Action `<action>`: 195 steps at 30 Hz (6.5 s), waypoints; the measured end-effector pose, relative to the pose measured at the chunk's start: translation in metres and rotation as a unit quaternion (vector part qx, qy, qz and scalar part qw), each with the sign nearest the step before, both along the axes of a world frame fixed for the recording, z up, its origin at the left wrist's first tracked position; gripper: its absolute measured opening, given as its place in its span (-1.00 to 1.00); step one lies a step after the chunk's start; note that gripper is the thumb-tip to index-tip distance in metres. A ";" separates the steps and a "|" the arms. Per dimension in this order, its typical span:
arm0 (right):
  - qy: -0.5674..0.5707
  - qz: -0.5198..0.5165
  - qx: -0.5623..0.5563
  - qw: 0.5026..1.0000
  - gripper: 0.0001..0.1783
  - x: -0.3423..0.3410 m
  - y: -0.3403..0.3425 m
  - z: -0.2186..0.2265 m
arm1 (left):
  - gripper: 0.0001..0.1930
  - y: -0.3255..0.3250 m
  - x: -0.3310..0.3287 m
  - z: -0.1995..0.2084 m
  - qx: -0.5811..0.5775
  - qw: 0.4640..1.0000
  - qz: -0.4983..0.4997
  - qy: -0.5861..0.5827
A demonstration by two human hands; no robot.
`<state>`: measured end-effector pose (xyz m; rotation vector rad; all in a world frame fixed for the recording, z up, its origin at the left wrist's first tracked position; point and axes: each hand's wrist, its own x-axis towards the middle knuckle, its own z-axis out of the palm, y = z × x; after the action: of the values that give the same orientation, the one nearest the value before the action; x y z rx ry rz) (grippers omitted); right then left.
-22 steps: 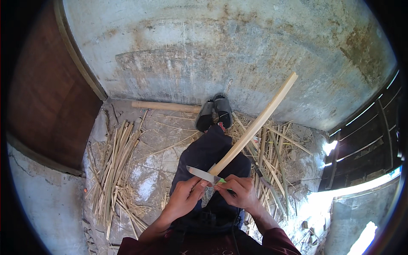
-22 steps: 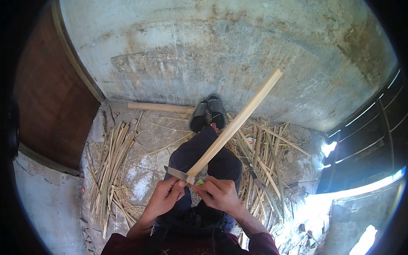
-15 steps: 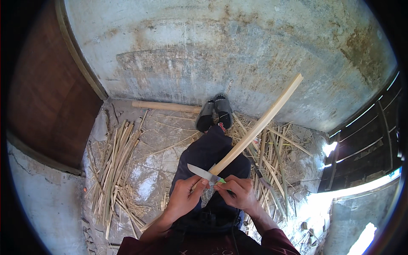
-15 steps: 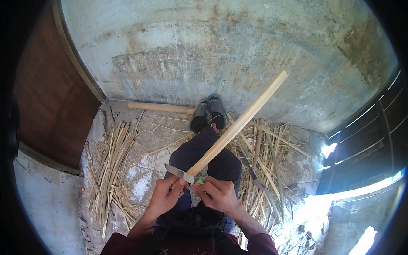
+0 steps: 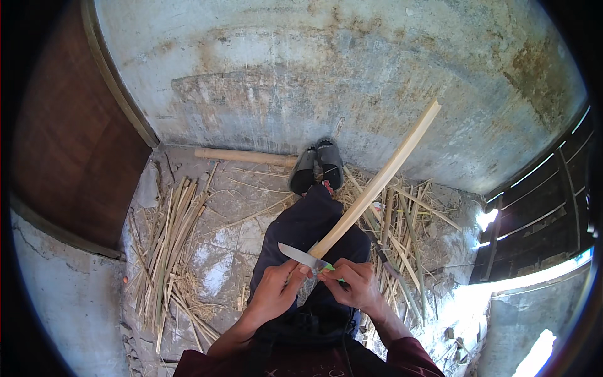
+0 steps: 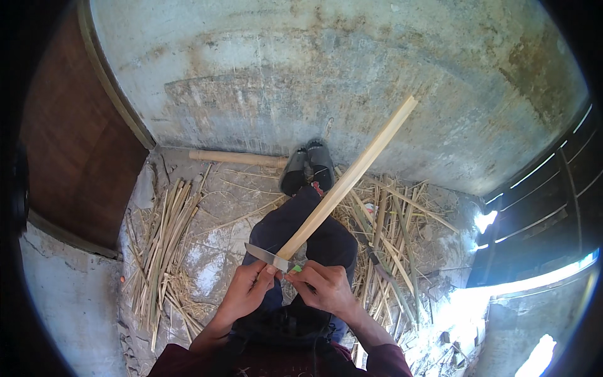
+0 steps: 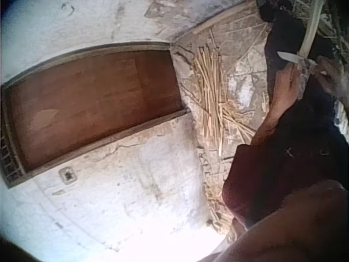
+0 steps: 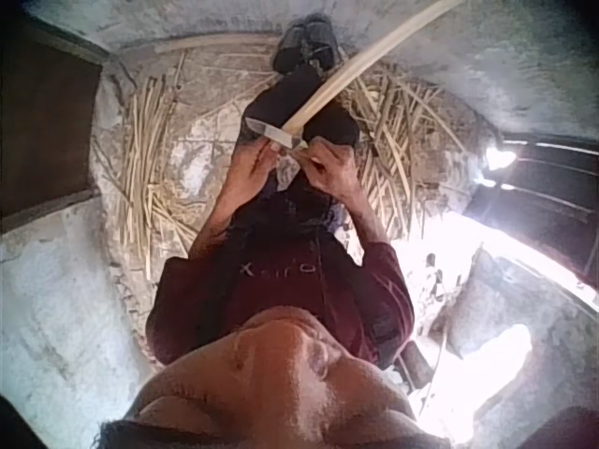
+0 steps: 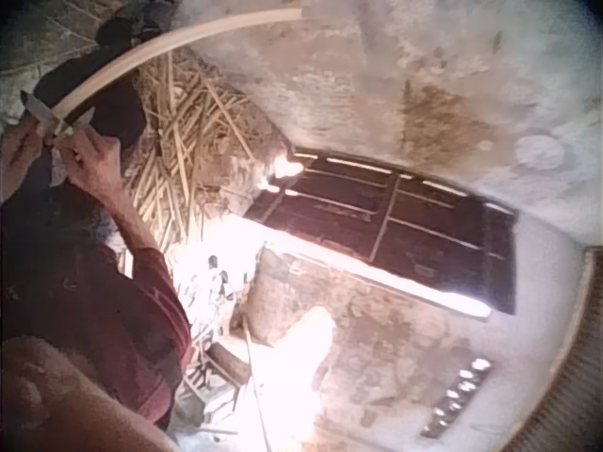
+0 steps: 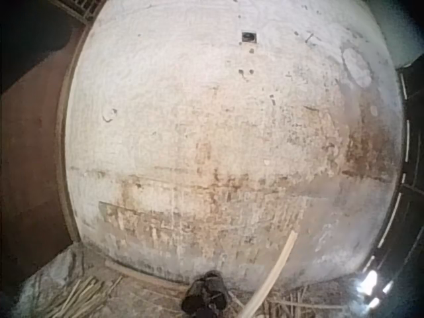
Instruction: The person peels and whittles long strips of bamboo using a small knife while sitting on the floor.
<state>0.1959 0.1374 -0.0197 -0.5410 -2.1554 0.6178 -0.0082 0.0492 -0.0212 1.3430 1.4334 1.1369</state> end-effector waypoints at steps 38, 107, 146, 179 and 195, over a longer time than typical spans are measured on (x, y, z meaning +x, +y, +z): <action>-0.055 -0.006 0.008 0.998 -0.81 0.000 -0.005 0.011 | -0.68 -0.001 -0.006 -0.004 -0.007 0.997 0.024 0.066; -0.027 -0.027 -0.026 0.999 -0.79 0.005 0.016 0.016 | -0.56 -0.005 -0.016 -0.042 -0.060 0.998 0.025 -0.006; -0.073 -0.048 -0.065 0.994 -0.78 0.003 0.002 -0.016 | -0.67 0.008 -0.011 -0.006 -0.010 0.996 -0.086 0.013; -0.003 -0.075 -0.025 0.997 -0.70 0.011 0.005 -0.016 | -0.68 0.015 0.002 -0.001 -0.027 0.991 -0.095 -0.087; 0.041 -0.160 -0.054 0.985 -0.70 0.018 0.007 -0.010 | -0.74 0.015 0.000 -0.003 -0.002 0.997 -0.057 -0.044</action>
<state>0.2138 0.1444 -0.0301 -0.8856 -1.9111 0.5677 -0.0086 0.0641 -0.0244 1.3375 1.2803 1.1038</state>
